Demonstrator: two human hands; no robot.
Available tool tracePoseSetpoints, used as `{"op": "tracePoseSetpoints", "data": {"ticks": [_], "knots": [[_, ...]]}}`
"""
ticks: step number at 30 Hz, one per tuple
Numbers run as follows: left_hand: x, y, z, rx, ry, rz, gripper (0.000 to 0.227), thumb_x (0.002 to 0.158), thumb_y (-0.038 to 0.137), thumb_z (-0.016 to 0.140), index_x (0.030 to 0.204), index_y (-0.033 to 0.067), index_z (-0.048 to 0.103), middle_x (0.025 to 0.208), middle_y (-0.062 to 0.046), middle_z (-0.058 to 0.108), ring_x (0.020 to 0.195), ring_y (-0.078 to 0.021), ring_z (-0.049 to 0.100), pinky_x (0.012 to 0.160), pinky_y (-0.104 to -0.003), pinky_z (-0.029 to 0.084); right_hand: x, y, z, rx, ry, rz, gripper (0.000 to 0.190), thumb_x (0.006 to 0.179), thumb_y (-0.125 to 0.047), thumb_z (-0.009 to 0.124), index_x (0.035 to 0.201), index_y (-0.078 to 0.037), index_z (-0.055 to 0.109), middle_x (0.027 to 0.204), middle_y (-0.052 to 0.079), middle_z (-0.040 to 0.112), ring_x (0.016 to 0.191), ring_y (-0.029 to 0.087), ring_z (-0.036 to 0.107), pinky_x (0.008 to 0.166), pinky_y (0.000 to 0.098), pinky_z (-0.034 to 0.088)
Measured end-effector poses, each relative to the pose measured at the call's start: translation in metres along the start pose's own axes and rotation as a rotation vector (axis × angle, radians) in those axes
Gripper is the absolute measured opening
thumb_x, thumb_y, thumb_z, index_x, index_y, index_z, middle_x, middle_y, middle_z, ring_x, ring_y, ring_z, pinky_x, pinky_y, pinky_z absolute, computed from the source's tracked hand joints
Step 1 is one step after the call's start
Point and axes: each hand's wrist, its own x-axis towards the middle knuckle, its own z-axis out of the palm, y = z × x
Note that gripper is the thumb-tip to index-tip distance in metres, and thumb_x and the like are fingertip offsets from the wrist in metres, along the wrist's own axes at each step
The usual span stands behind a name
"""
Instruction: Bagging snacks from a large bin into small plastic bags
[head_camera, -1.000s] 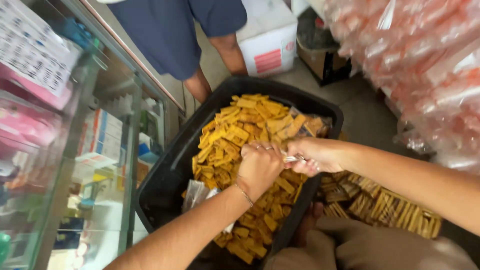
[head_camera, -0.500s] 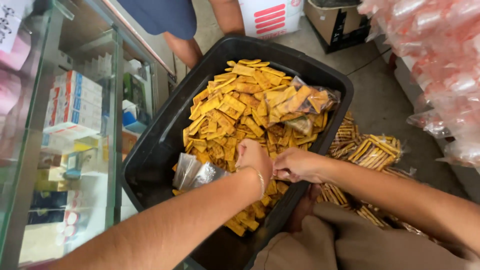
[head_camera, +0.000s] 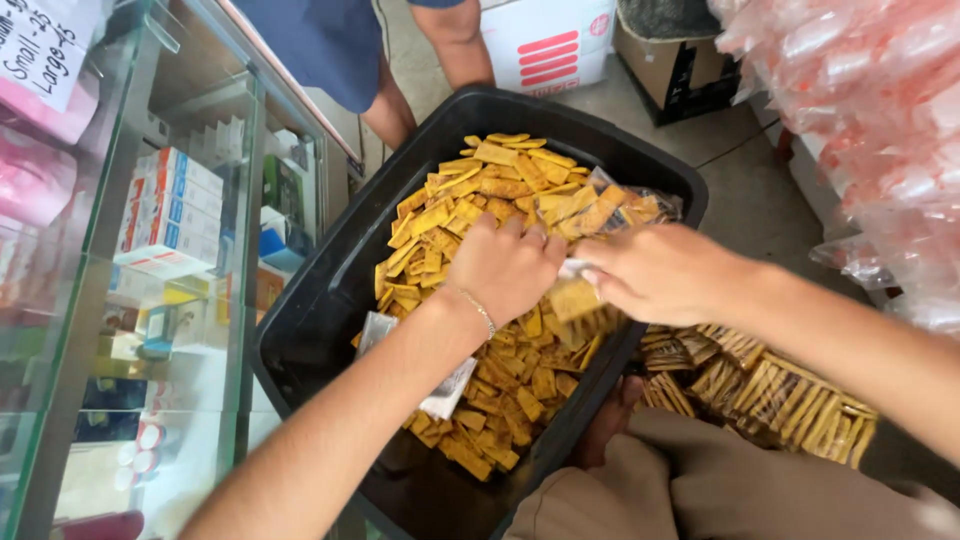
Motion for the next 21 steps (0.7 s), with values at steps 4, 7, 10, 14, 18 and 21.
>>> {"op": "tracePoseSetpoints", "data": {"ticks": [4,7,10,14,18,21], "knots": [[0.033,-0.009,-0.023,-0.02,0.331,-0.01,0.018,0.094,0.02,0.054,0.098,0.0131,0.07,0.089,-0.008,0.069,0.08,-0.0297,0.069,0.075,-0.048,0.047,-0.008,0.011,-0.032,-0.148,0.24,-0.164,0.059,0.09,-0.053,0.058,0.135,-0.017,0.053,0.074,0.022,0.069,0.071,0.046,0.071,0.064,0.0562,0.058],[0.047,-0.009,-0.038,0.051,0.452,-0.09,0.045,0.101,0.04,0.049,0.131,0.0089,0.062,0.123,-0.014,0.061,0.094,-0.0328,0.064,0.076,-0.048,0.046,-0.006,0.002,-0.035,0.056,0.407,-0.169,0.056,0.087,-0.054,0.069,0.119,-0.008,0.064,0.083,0.025,0.071,0.083,0.046,0.071,0.071,0.0562,0.058],[0.049,-0.001,-0.049,-0.03,0.387,-0.139,0.085,0.093,0.069,0.039,0.139,0.0008,0.058,0.138,-0.019,0.057,0.1,-0.0357,0.059,0.085,-0.052,0.044,0.008,0.022,-0.017,0.099,0.559,-0.204,0.059,0.081,-0.057,0.077,0.109,-0.005,0.067,0.097,0.02,0.068,0.095,0.045,0.068,0.077,0.0563,0.055],[0.048,0.008,-0.049,-0.252,0.013,-0.162,0.066,0.092,0.049,0.05,0.142,0.0054,0.054,0.14,-0.014,0.056,0.114,-0.037,0.057,0.093,-0.054,0.039,0.018,0.045,0.016,0.605,0.355,-0.196,0.042,0.08,-0.041,0.086,0.104,-0.008,0.073,0.104,0.011,0.058,0.098,0.031,0.062,0.087,0.0454,0.055],[0.044,0.017,-0.058,-0.423,-0.425,-0.232,0.04,0.089,0.038,0.052,0.107,0.011,0.075,0.114,-0.014,0.071,0.11,-0.0405,0.064,0.089,-0.055,0.041,0.019,0.059,0.061,0.815,0.157,-0.098,0.037,0.089,-0.036,0.079,0.113,-0.008,0.079,0.1,0.007,0.068,0.095,0.025,0.065,0.087,0.0423,0.056],[0.052,0.014,-0.042,-0.557,-0.598,-0.322,0.037,0.088,0.039,0.053,0.099,0.0152,0.08,0.099,-0.014,0.075,0.099,-0.041,0.07,0.079,-0.051,0.048,0.015,0.053,0.063,0.672,0.231,-0.038,0.031,0.094,-0.035,0.073,0.116,-0.014,0.08,0.095,0.005,0.066,0.089,0.024,0.069,0.076,0.0386,0.056]]}}
